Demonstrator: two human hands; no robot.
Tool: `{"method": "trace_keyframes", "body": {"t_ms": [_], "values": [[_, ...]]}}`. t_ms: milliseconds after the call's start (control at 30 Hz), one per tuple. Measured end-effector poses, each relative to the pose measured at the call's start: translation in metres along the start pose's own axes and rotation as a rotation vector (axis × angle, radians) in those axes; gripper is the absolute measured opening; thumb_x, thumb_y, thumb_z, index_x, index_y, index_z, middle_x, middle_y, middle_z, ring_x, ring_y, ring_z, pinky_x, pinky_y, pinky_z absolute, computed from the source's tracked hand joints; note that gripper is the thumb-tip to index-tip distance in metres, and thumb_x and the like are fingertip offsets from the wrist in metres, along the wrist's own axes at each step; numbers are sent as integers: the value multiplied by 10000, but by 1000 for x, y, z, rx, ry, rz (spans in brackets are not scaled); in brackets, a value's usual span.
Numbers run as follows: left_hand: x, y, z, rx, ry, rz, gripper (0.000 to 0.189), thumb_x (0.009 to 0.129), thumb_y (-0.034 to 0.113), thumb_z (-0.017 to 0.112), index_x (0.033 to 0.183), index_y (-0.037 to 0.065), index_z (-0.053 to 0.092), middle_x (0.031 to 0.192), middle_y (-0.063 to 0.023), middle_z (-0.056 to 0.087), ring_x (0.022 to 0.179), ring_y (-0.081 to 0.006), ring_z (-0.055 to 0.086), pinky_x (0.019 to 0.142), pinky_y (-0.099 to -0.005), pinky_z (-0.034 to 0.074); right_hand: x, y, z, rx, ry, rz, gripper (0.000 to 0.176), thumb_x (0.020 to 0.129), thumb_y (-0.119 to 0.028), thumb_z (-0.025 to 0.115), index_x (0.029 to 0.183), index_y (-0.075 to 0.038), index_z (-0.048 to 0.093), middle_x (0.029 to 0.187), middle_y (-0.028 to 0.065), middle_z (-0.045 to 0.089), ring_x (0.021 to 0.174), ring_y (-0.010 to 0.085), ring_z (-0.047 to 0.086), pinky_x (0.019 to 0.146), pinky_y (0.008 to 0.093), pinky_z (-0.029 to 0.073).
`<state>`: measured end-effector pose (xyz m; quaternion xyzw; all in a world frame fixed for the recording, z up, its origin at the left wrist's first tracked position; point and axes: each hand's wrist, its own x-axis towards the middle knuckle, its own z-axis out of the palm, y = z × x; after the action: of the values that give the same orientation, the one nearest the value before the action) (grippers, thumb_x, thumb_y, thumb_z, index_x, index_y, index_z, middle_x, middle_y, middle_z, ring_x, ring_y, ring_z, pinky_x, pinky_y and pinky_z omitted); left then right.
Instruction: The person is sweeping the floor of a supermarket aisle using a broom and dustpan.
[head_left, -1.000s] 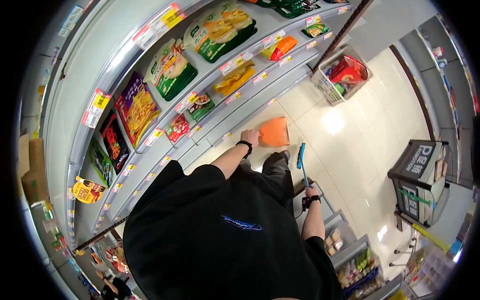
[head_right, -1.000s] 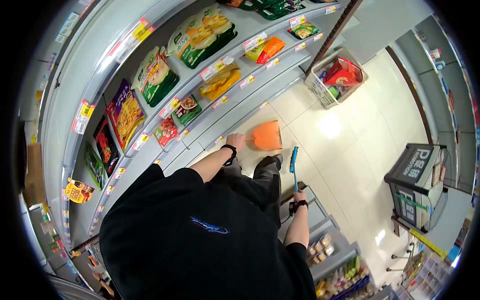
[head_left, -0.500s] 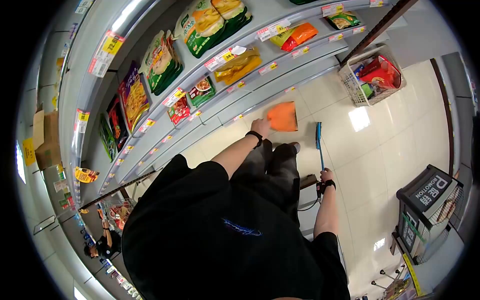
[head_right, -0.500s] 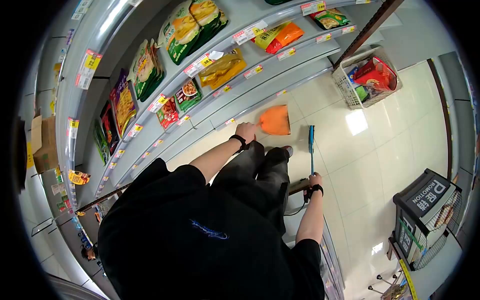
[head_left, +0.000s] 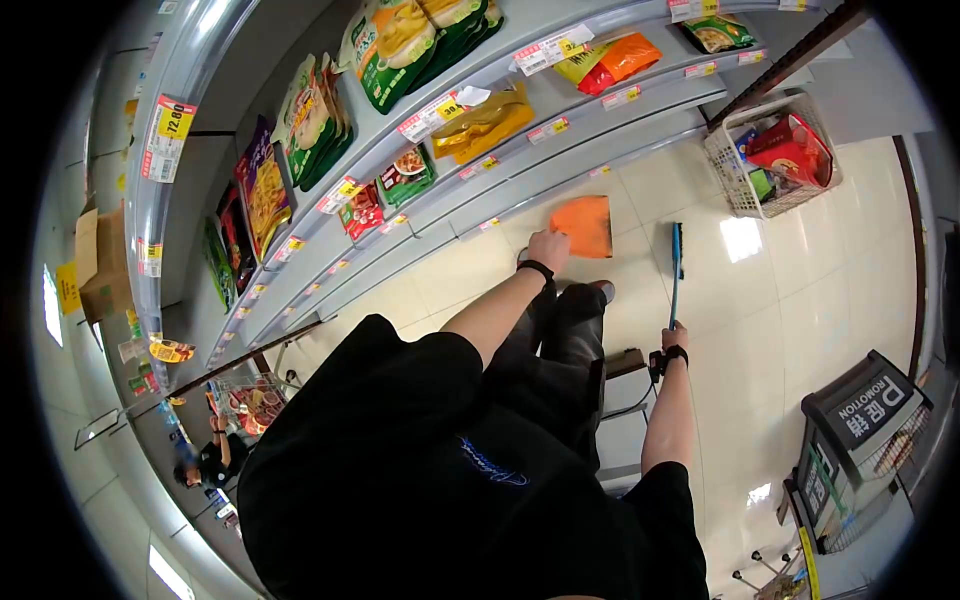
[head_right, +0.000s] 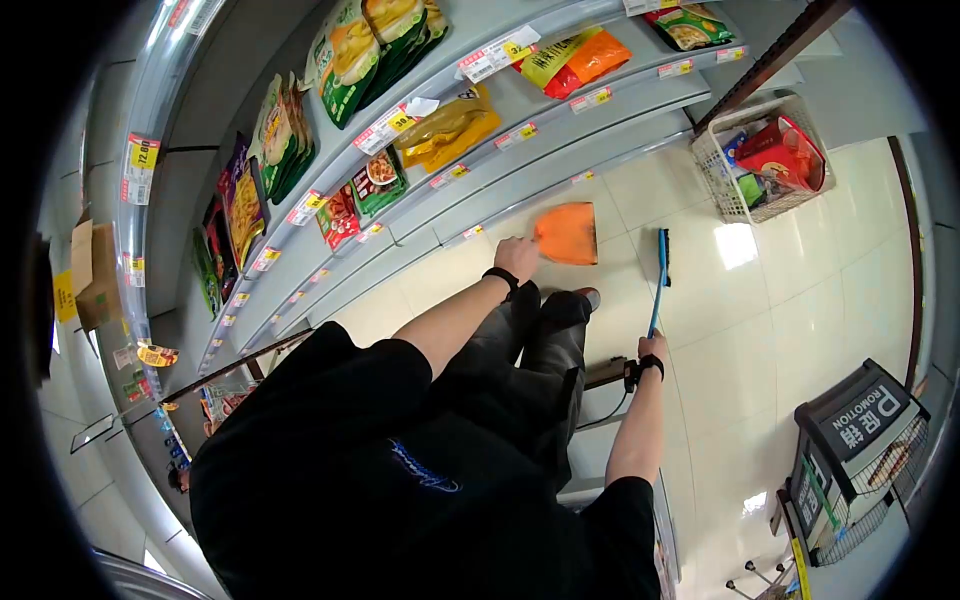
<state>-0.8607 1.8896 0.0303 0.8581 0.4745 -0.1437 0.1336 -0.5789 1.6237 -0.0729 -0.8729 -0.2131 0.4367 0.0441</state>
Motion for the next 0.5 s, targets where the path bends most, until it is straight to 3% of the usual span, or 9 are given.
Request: {"method": "trace_keyframes", "body": {"t_ms": [100,200,300,400,433,500], "values": [[0,1,1,20,-23,-21,163,770,146,533,735,98,685,737,-95,673,732,-266,668,620,-397,531,30,6,39,-47,-68,-40,340,708,-92,524,1025,4,602,892,259,638,845,387,632,755,458,509],[-1,4,-7,53,-53,-28,164,768,146,531,731,106,686,741,-83,676,724,-265,669,612,-397,532,8,-35,42,-44,-134,-40,341,723,-79,505,1039,12,597,943,272,629,915,414,608,806,467,496],[2,4,-8,50,-78,-31,171,772,148,529,737,115,693,743,-83,679,719,-260,674,606,-393,534,2,-44,52,-32,-151,-38,446,717,-67,496,1152,-22,584,977,284,621,960,406,598,830,461,495],[6,6,-5,-39,-45,-7,181,770,137,518,739,63,680,751,-163,664,722,-314,664,643,-426,529,-11,-47,34,-36,-181,-141,517,712,-57,480,1223,-51,557,1001,293,611,969,409,591,834,466,493],[6,8,-3,-41,-50,-8,183,771,139,516,737,62,679,750,-161,664,723,-313,664,642,-427,528,-12,-47,28,-71,-204,-203,546,716,-85,514,1261,-83,540,999,280,623,904,373,630,796,434,505],[10,13,-3,-46,-57,-7,185,774,142,514,734,62,676,748,-157,664,723,-311,664,639,-429,527,-19,-54,11,-26,-343,-132,554,716,-118,558,1269,-97,538,979,255,641,830,331,646,749,409,506]]}}
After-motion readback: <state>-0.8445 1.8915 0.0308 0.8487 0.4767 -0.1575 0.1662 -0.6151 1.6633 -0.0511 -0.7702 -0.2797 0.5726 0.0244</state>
